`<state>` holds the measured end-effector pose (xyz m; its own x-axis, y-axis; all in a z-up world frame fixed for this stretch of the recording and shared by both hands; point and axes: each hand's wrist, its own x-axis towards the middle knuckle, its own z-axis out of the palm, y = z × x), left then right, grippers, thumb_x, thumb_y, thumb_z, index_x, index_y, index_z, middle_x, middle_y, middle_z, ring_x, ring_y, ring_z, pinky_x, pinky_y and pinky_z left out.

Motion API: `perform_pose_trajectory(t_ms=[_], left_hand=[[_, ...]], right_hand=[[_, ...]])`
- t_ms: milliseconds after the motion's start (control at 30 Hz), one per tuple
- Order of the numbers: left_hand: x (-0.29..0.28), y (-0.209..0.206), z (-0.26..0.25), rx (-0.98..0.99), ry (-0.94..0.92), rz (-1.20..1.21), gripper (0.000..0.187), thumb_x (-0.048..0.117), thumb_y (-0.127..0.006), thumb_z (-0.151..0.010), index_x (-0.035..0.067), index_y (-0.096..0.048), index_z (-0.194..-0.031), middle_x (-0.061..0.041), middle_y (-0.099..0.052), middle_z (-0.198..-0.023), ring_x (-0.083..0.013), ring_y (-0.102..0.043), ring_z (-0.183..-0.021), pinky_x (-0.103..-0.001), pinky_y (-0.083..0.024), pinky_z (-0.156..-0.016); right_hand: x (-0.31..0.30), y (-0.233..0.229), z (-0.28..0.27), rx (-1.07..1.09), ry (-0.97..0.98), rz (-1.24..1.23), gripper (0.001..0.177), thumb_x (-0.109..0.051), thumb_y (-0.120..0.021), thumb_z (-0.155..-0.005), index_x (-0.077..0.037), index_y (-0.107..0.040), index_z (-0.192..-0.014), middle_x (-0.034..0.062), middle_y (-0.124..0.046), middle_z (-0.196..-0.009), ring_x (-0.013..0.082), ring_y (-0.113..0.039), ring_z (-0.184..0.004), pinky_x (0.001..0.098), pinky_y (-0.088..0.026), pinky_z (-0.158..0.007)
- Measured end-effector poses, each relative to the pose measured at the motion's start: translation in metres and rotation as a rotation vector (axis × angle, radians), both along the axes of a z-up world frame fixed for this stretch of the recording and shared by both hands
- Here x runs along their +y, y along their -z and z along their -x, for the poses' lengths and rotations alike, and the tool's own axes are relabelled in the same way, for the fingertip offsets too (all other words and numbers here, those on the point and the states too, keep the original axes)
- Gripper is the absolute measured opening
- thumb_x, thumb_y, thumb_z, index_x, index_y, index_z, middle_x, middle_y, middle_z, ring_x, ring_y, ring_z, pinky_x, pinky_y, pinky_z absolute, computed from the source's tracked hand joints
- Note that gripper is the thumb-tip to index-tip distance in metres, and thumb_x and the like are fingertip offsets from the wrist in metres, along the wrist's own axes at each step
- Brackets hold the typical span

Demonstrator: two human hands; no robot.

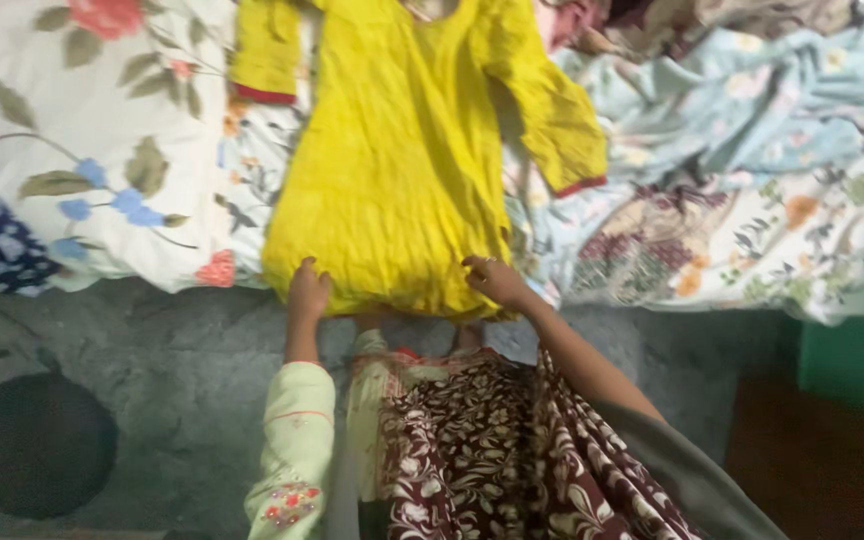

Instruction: The person folds a yellow garment by hand on a bed, smoothing the fabric and tucking in the sleeves before folding the body into a square.

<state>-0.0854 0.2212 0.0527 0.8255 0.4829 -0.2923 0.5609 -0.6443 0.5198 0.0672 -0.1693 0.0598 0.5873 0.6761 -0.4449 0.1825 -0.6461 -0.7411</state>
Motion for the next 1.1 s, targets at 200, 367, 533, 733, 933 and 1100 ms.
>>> perform_pose_trajectory(t_ms=[200,367,533,733,933,1100], left_hand=[[0.107,0.008,0.008,0.027,-0.02,-0.042,0.038,0.023,-0.065,-0.094,0.002,-0.061,-0.126,-0.027,-0.068,-0.11,-0.0464,-0.064,-0.105,-0.054,-0.05,-0.09],[0.159,0.047,0.001,0.046,0.081,0.046,0.039,0.018,-0.065,-0.089,0.001,-0.063,-0.124,-0.028,-0.068,-0.112,-0.0459,-0.064,-0.105,-0.053,-0.05,-0.091],[0.178,0.086,-0.014,-0.027,0.126,0.142,0.04,0.021,-0.071,-0.089,-0.003,-0.065,-0.12,-0.027,-0.067,-0.117,-0.0436,-0.063,-0.109,-0.051,-0.049,-0.094],[0.153,0.077,-0.025,0.204,-0.018,0.524,0.032,0.026,-0.073,-0.087,0.006,-0.069,-0.111,-0.015,-0.076,-0.097,-0.0333,-0.073,-0.09,-0.045,-0.055,-0.081],[0.081,0.04,-0.03,0.184,0.028,0.714,0.028,0.016,-0.07,-0.09,0.002,-0.069,-0.114,-0.015,-0.075,-0.094,-0.0266,-0.072,-0.087,-0.04,-0.055,-0.08],[0.056,0.033,-0.015,-0.142,-0.086,1.176,0.044,0.0,-0.058,-0.08,0.003,-0.064,-0.123,-0.012,-0.073,-0.111,-0.0187,-0.069,-0.103,-0.033,-0.054,-0.09]], right_hand=[[0.133,0.005,0.037,0.196,0.011,-0.004,0.044,-0.034,-0.061,-0.097,-0.008,-0.062,-0.132,0.0136,-0.077,-0.097,0.0286,-0.073,-0.088,0.042,-0.057,-0.081],[0.226,0.02,0.085,0.345,0.234,-0.063,0.044,-0.032,-0.059,-0.099,-0.007,-0.059,-0.135,0.014,-0.076,-0.106,0.0285,-0.072,-0.093,0.0431,-0.056,-0.083],[0.3,0.026,0.131,0.316,0.399,-0.138,0.042,-0.031,-0.059,-0.101,-0.005,-0.059,-0.135,0.0122,-0.075,-0.11,0.0217,-0.072,-0.101,0.0388,-0.055,-0.088],[0.334,0.038,0.149,0.432,0.586,-0.182,0.039,-0.025,-0.061,-0.098,-0.003,-0.062,-0.13,0.0139,-0.077,-0.097,0.0191,-0.072,-0.087,0.0359,-0.056,-0.079],[0.339,0.061,0.126,0.371,0.968,-0.014,0.045,-0.028,-0.064,-0.092,-0.003,-0.063,-0.129,0.0155,-0.076,-0.1,0.0245,-0.072,-0.083,0.0364,-0.058,-0.075],[0.32,0.063,0.113,0.027,0.923,0.25,0.061,-0.04,-0.078,-0.086,0.002,-0.06,-0.127,0.0248,-0.072,-0.107,0.0356,-0.072,-0.097,0.0436,-0.056,-0.081]])
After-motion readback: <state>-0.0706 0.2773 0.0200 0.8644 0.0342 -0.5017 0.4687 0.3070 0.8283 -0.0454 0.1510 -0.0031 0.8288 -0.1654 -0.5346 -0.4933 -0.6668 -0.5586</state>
